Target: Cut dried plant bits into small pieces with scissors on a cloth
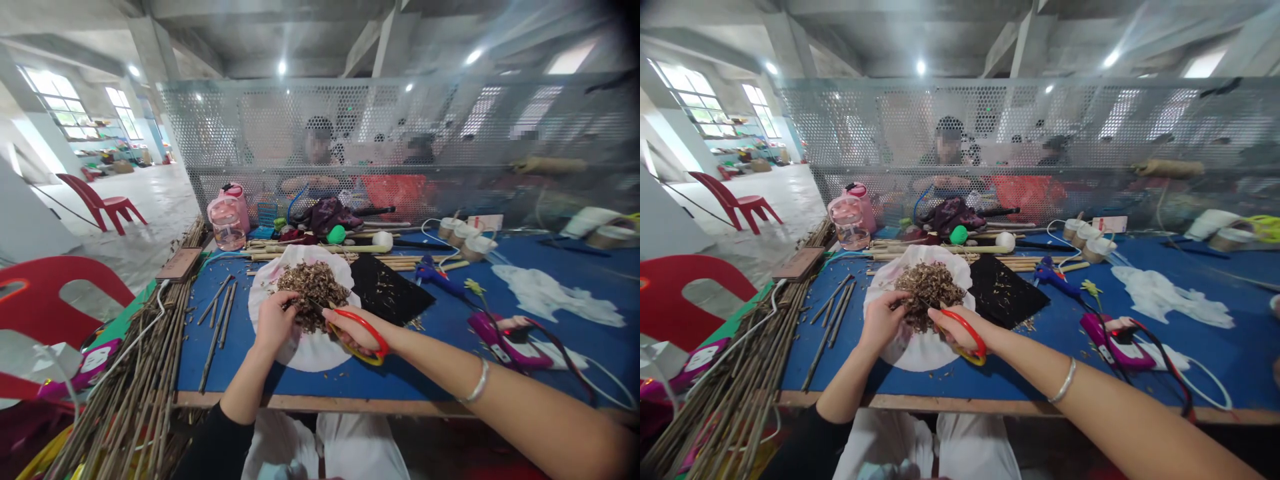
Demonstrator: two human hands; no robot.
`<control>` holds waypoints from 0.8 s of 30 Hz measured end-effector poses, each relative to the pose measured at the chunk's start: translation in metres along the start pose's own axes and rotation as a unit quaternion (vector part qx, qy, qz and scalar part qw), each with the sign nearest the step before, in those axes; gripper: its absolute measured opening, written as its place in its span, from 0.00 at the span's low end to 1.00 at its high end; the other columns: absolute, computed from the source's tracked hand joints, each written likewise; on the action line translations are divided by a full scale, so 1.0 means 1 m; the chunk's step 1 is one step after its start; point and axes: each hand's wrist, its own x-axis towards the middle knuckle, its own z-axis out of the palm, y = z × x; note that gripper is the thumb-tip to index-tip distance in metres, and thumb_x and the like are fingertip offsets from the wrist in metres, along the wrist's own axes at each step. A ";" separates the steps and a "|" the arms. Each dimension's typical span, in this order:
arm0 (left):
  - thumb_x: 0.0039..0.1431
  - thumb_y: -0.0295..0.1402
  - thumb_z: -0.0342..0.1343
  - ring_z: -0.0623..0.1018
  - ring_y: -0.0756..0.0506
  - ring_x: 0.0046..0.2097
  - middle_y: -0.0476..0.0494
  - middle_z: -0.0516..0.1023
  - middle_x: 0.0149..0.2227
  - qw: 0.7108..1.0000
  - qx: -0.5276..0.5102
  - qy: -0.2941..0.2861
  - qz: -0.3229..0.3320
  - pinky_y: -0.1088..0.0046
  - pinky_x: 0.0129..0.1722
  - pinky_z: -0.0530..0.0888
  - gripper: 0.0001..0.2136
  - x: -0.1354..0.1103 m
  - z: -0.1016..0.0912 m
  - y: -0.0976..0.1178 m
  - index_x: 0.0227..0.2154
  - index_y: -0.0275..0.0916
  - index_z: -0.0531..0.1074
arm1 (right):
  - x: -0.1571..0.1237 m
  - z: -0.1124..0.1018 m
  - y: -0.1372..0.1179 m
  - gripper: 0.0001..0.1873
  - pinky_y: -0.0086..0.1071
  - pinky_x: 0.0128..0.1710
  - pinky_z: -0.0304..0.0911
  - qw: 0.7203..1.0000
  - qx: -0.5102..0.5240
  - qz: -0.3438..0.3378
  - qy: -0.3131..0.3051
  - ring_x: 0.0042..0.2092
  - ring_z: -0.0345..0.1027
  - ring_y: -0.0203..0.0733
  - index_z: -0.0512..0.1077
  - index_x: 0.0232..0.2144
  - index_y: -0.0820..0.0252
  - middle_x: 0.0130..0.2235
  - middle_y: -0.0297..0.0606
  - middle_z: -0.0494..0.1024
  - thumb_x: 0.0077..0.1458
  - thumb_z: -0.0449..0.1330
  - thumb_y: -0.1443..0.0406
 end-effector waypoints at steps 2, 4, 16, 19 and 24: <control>0.47 0.17 0.53 0.77 0.47 0.42 0.46 0.80 0.38 0.998 0.005 -0.011 0.061 0.68 0.47 0.72 0.15 -0.003 0.000 0.002 0.34 0.40 0.77 | -0.003 -0.001 -0.003 0.33 0.22 0.09 0.45 0.997 0.059 0.037 -0.042 0.13 0.44 0.27 0.62 0.29 0.58 0.15 0.23 0.54 0.47 0.45 0.34; 0.45 0.14 0.51 0.77 0.47 0.42 0.47 0.80 0.38 0.993 0.009 -0.036 0.109 0.69 0.47 0.72 0.18 -0.006 0.002 0.004 0.34 0.40 0.77 | -0.002 -0.002 -0.007 0.35 0.22 0.10 0.48 0.990 0.095 0.066 -0.081 0.15 0.49 0.28 0.61 0.29 0.58 0.15 0.25 0.57 0.46 0.43 0.33; 0.49 0.23 0.55 0.77 0.45 0.43 0.44 0.80 0.40 0.999 -0.043 0.011 -0.030 0.67 0.47 0.73 0.12 -0.001 0.002 -0.004 0.37 0.37 0.76 | 0.020 0.005 -0.005 0.35 0.25 0.09 0.44 1.000 0.007 0.001 0.007 0.12 0.47 0.29 0.65 0.23 0.60 0.12 0.26 0.56 0.47 0.45 0.35; 0.55 0.29 0.53 0.79 0.46 0.40 0.43 0.80 0.40 0.975 -0.170 0.011 -0.145 0.70 0.41 0.76 0.13 0.005 0.000 -0.009 0.43 0.36 0.73 | 0.010 -0.001 -0.007 0.33 0.23 0.11 0.50 0.987 0.134 0.056 -0.069 0.13 0.49 0.29 0.62 0.28 0.58 0.14 0.24 0.56 0.49 0.43 0.35; 0.56 0.30 0.52 0.78 0.47 0.43 0.40 0.77 0.46 0.935 -0.295 0.013 -0.197 0.73 0.40 0.76 0.14 0.011 0.001 -0.006 0.45 0.35 0.71 | -0.010 -0.003 -0.009 0.33 0.24 0.14 0.59 0.976 0.176 0.082 -0.096 0.18 0.60 0.32 0.63 0.32 0.59 0.19 0.30 0.65 0.49 0.43 0.35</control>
